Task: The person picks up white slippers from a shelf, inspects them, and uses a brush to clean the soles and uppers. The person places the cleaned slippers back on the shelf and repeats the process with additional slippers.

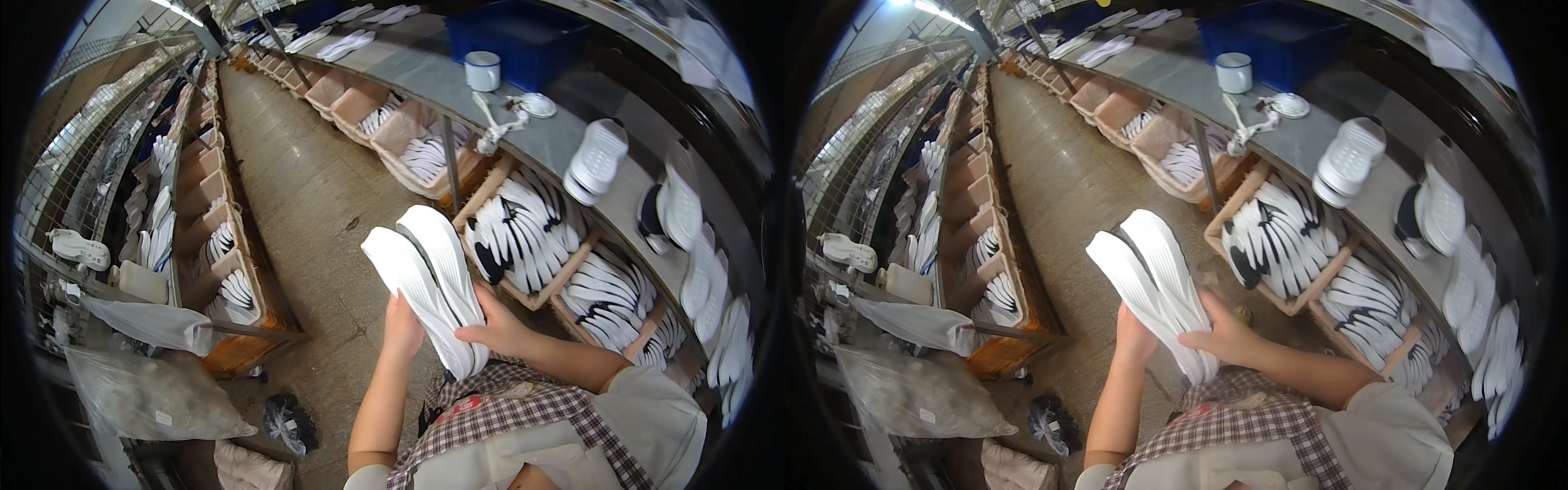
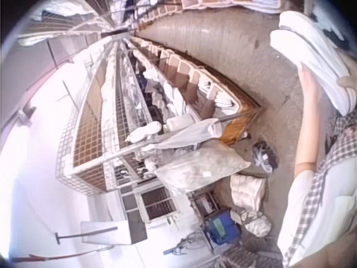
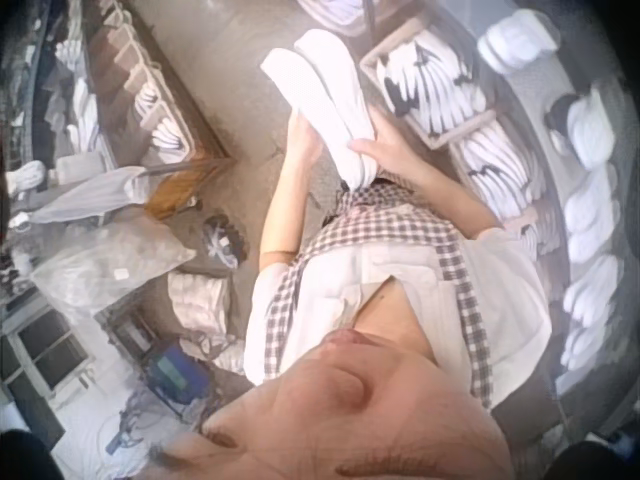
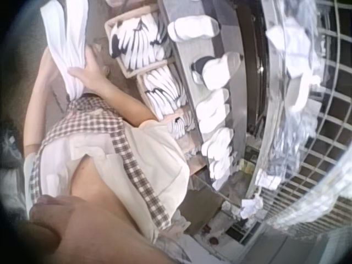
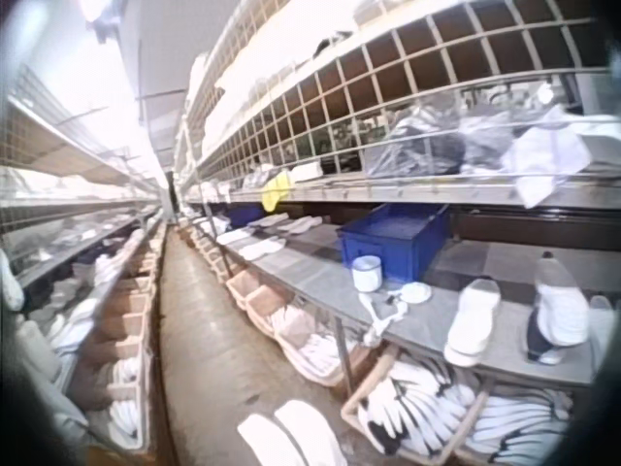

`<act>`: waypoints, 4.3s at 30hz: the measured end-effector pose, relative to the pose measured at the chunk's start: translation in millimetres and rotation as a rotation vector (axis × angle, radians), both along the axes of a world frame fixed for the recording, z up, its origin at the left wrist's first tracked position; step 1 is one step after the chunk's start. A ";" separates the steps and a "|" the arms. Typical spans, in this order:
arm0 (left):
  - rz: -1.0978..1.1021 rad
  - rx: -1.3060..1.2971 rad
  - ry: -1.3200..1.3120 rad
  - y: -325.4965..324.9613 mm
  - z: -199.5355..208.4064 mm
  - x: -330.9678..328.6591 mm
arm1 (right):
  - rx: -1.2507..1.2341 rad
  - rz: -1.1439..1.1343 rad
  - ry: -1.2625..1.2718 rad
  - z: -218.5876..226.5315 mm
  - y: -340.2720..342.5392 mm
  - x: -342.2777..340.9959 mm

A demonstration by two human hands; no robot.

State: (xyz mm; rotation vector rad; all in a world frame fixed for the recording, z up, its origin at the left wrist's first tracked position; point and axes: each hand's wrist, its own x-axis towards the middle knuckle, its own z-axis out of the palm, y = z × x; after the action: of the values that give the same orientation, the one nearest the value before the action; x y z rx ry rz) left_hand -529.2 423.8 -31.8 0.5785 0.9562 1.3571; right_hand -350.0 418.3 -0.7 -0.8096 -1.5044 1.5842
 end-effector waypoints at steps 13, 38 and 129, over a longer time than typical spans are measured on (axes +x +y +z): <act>-0.351 0.155 -0.289 214.5 -9.1 -62.8 | 0.236 0.000 -0.145 11.5 213.9 -45.7; -0.678 -0.138 -0.295 498.8 -33.1 -159.9 | 0.001 -0.888 -1.798 -21.6 468.8 20.7; -0.492 0.079 0.212 440.1 -37.3 -134.9 | 0.846 -0.484 -1.284 92.3 428.2 -114.1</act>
State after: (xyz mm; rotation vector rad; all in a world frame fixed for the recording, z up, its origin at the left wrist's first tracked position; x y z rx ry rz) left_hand -664.1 863.9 -69.0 0.9630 0.8575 0.9064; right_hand -464.2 846.5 91.5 -1.5725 -2.2643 -0.1728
